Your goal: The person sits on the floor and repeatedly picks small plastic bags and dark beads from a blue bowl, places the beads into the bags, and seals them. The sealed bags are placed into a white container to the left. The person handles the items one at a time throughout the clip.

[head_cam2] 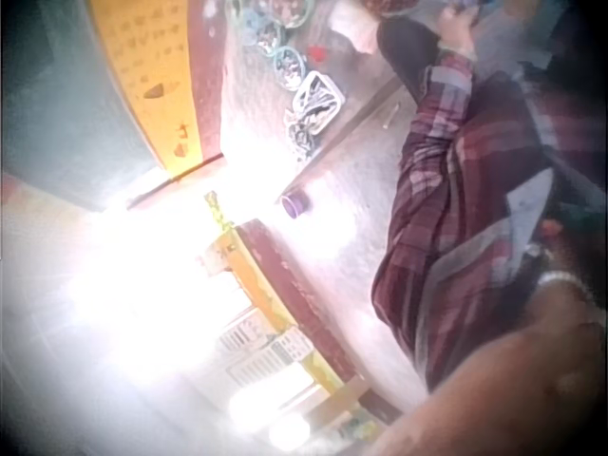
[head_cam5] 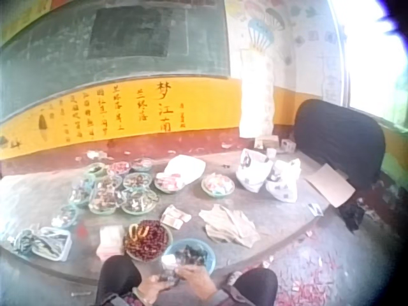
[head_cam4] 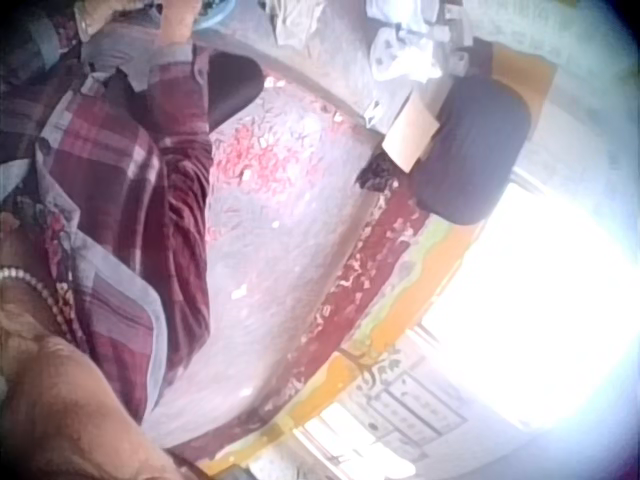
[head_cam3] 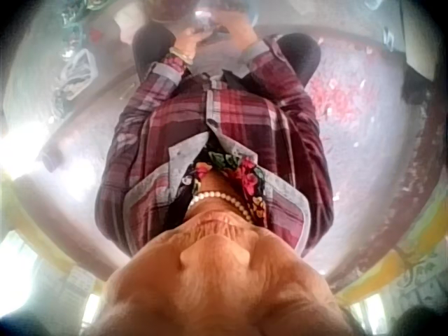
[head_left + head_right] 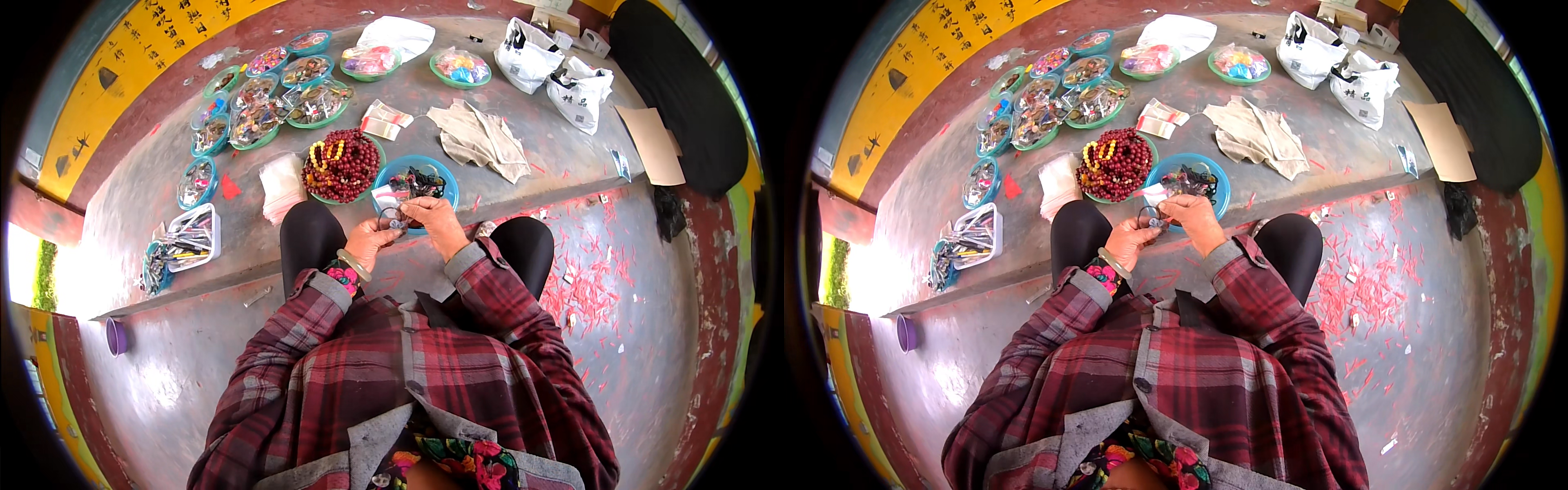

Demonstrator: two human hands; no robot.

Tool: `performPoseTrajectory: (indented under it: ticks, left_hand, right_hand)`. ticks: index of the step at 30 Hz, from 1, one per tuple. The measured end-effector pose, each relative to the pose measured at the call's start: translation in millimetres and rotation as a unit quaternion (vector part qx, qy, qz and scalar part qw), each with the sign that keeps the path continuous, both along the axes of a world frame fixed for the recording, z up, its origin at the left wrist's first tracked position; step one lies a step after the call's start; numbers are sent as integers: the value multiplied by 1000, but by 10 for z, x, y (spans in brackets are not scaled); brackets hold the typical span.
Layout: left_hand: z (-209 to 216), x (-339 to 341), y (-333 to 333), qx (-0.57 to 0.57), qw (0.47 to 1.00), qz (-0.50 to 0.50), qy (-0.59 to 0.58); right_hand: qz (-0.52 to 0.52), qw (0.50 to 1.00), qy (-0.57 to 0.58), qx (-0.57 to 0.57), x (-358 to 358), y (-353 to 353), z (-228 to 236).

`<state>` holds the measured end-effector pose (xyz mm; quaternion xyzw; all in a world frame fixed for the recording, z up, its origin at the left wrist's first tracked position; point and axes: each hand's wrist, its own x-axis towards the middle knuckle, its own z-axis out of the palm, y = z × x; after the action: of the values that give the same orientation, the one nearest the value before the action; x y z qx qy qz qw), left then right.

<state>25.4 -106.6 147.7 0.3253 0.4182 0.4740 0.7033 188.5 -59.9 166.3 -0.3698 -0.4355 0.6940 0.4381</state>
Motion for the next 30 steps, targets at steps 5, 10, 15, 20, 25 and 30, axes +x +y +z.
performPoseTrajectory:
  ticks: [5,10,15,20,25,30]
  left_hand:
    - [147,3,22,23,1000,9,0]
    - [269,-124,81,-11,998,54,21]
    - [204,-192,94,-19,997,67,-26]
    - [218,-166,104,-7,988,76,-131]
    - [199,-168,111,9,985,81,-155]
    - [236,-167,86,-10,984,79,-157]
  right_hand:
    - [-39,999,-14,8,-14,-12,40]
    - [-24,997,-55,39,-40,11,-2]
    - [-18,993,-95,61,-63,1,22]
    - [-8,995,-80,66,-67,-9,26]
    - [4,995,-75,68,-58,-23,59]
    - [-1,998,-45,51,-60,-31,58]
